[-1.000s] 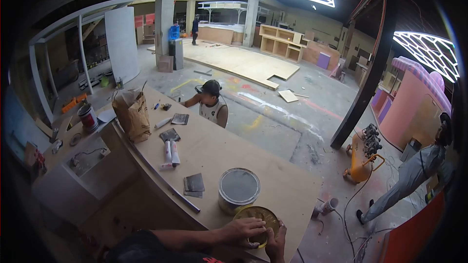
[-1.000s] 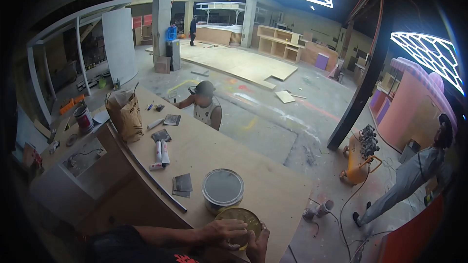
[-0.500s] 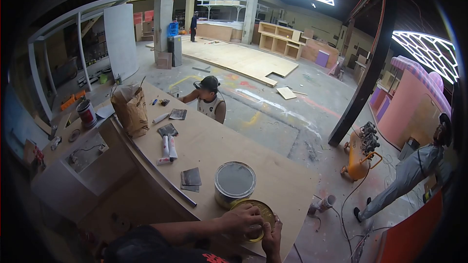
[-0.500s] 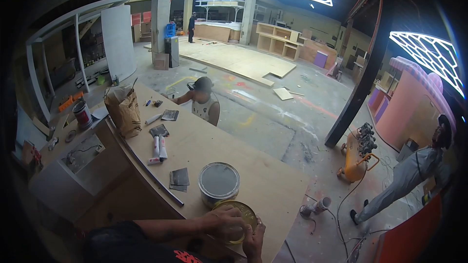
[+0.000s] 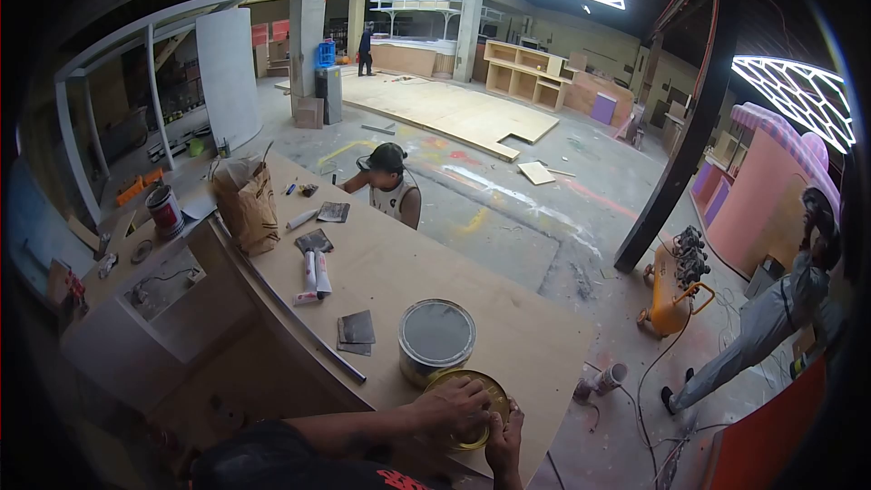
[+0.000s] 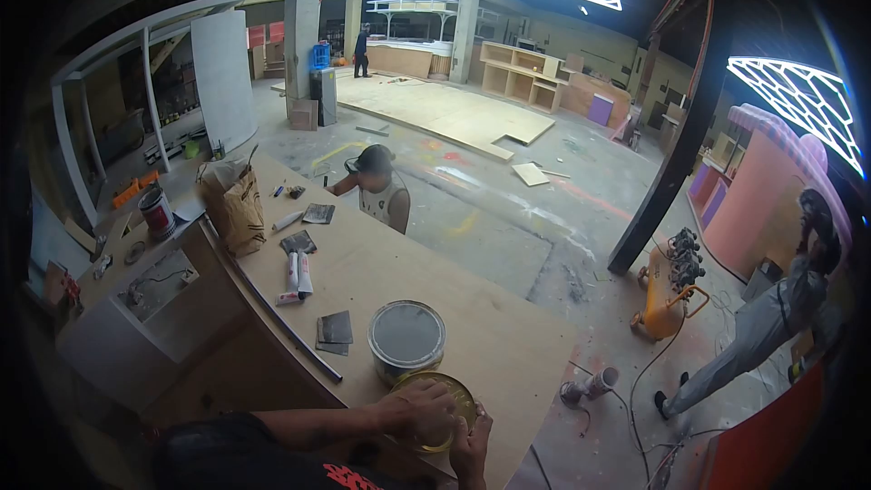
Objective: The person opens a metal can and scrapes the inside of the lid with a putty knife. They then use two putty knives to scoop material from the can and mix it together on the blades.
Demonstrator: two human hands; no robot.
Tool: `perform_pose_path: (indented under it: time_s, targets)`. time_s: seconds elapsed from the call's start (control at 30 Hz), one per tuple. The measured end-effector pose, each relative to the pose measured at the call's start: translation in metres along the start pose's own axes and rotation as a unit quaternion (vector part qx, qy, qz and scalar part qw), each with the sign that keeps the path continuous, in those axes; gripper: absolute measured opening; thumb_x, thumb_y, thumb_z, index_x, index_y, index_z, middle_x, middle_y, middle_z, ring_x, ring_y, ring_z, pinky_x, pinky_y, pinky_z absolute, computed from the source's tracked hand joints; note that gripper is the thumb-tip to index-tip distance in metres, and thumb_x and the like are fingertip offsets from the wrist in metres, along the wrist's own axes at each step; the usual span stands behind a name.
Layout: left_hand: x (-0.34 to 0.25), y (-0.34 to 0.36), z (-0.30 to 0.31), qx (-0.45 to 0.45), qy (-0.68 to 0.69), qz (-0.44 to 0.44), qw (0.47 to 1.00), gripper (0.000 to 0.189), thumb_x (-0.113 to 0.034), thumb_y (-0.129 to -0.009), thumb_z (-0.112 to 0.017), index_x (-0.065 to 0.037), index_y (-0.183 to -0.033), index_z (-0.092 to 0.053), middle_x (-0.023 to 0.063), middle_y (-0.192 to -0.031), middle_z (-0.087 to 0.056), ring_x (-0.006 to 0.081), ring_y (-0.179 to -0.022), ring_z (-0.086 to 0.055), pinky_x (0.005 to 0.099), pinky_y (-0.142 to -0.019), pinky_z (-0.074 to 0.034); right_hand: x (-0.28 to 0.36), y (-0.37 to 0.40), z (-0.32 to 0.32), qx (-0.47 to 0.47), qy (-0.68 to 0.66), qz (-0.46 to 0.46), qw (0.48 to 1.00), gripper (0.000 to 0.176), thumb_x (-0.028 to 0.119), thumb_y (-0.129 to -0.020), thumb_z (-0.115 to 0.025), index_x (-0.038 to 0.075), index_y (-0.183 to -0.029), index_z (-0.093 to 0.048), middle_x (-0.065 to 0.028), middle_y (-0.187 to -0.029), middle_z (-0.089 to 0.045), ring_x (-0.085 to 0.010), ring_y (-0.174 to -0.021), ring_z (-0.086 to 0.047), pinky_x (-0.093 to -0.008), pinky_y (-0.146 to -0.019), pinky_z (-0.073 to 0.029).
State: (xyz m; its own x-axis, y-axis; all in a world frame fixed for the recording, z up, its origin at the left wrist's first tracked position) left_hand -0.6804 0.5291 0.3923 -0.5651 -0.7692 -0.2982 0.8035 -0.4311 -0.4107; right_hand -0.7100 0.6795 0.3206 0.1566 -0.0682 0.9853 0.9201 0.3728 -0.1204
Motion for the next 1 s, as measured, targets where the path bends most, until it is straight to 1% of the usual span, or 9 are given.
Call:
perform_pose_path:
  time_s: [0.1,0.2,0.27,0.37,0.4,0.5,0.67,0.77,1.0]
  targets:
    - [0.003,0.003,0.021,-0.125,0.087,0.067,0.986,0.029,-0.03,-0.095,-0.065,-0.004,-0.104,-0.063,0.0142,-0.099,-0.063,0.0304,-0.091,-0.063,0.0402,-0.087,-0.05,0.005,0.0,0.0,-0.012,0.027,0.002,1.0,0.049,0.013,-0.104,-0.051,-0.006,-0.147,-0.037,-0.0196,-0.14,-0.046,-0.027,-0.132,-0.048,-0.0377,-0.111,-0.041]
    - [0.007,0.005,0.019,-0.123,0.1,0.075,0.984,0.028,-0.032,-0.094,-0.066,-0.004,-0.094,-0.064,0.0147,-0.093,-0.063,0.0314,-0.086,-0.063,0.0429,-0.084,-0.049,0.021,-0.001,0.0,-0.016,0.059,0.02,0.998,0.049,0.014,-0.103,-0.052,-0.007,-0.146,-0.04,-0.0214,-0.14,-0.046,-0.0312,-0.132,-0.048,-0.04,-0.114,-0.037]
    - [0.008,0.006,0.019,-0.105,0.041,0.141,0.984,0.03,-0.034,-0.092,-0.068,-0.004,-0.089,-0.065,0.0141,-0.088,-0.063,0.0315,-0.084,-0.063,0.0438,-0.081,-0.048,0.015,-0.001,0.002,-0.015,0.118,0.03,0.992,0.049,0.016,-0.102,-0.054,-0.007,-0.144,-0.043,-0.0238,-0.139,-0.047,-0.0353,-0.133,-0.047,-0.041,-0.116,-0.035]
    - [0.006,-0.001,0.023,-0.071,-0.018,0.201,0.977,0.031,-0.036,-0.088,-0.071,-0.007,-0.078,-0.065,0.0118,-0.081,-0.062,0.0317,-0.08,-0.061,0.0451,-0.077,-0.045,0.013,-0.002,0.006,-0.026,0.13,0.043,0.99,0.051,0.021,-0.102,-0.056,-0.006,-0.144,-0.044,-0.0246,-0.14,-0.049,-0.0367,-0.136,-0.046,-0.0409,-0.117,-0.033]
    - [0.004,-0.002,0.019,-0.061,-0.016,0.19,0.98,0.031,-0.036,-0.087,-0.072,-0.008,-0.076,-0.064,0.011,-0.079,-0.062,0.0313,-0.079,-0.06,0.0449,-0.076,-0.045,0.01,0.0,0.006,-0.028,0.116,0.038,0.992,0.052,0.023,-0.102,-0.057,-0.005,-0.144,-0.045,-0.0244,-0.14,-0.049,-0.0366,-0.137,-0.045,-0.041,-0.118,-0.033]
    - [0.004,-0.006,0.014,-0.051,-0.016,0.176,0.983,0.031,-0.034,-0.086,-0.073,-0.01,-0.071,-0.062,0.0089,-0.075,-0.06,0.0303,-0.076,-0.059,0.0445,-0.074,-0.044,0.006,0.001,0.007,-0.059,0.122,0.067,0.988,0.052,0.025,-0.1,-0.059,-0.004,-0.142,-0.048,-0.0247,-0.136,-0.053,-0.0382,-0.13,-0.049,-0.0443,-0.114,-0.036]
    - [0.003,-0.008,0.015,-0.038,-0.015,0.183,0.982,0.031,-0.03,-0.087,-0.074,-0.01,-0.068,-0.061,0.007,-0.073,-0.06,0.0291,-0.074,-0.059,0.0442,-0.073,-0.043,0.003,0.001,0.008,-0.052,0.116,0.064,0.99,0.052,0.026,-0.1,-0.059,-0.003,-0.142,-0.048,-0.0244,-0.137,-0.052,-0.0395,-0.131,-0.049,-0.0451,-0.114,-0.036]
    - [0.004,-0.006,0.014,-0.053,-0.011,0.188,0.981,0.032,-0.03,-0.088,-0.073,-0.01,-0.067,-0.06,0.0067,-0.071,-0.061,0.0293,-0.072,-0.058,0.0439,-0.073,-0.043,0.006,0.0,0.007,-0.046,0.11,0.061,0.991,0.052,0.026,-0.099,-0.058,-0.002,-0.143,-0.048,-0.0245,-0.138,-0.052,-0.04,-0.131,-0.048,-0.0462,-0.114,-0.035]
    - [0.012,-0.003,0.01,-0.045,0.022,0.21,0.976,0.038,-0.027,-0.089,-0.074,-0.009,-0.06,-0.057,0.0081,-0.063,-0.059,0.0306,-0.066,-0.055,0.0435,-0.071,-0.04,0.0,-0.001,0.008,-0.039,0.11,0.046,0.992,0.053,0.029,-0.1,-0.057,0.0,-0.144,-0.048,-0.0232,-0.14,-0.051,-0.0385,-0.135,-0.047,-0.0476,-0.114,-0.034]
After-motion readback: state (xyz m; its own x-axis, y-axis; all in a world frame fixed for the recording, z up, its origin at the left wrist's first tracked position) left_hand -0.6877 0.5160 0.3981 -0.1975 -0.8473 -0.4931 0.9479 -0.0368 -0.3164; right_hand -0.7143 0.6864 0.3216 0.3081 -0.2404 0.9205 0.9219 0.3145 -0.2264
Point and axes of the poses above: each hand's wrist, its own y-axis away from the middle knuckle, its own z-axis out of the back of the hand, x = y × z, the point moved 6 cm from there along -y, towards the middle knuckle
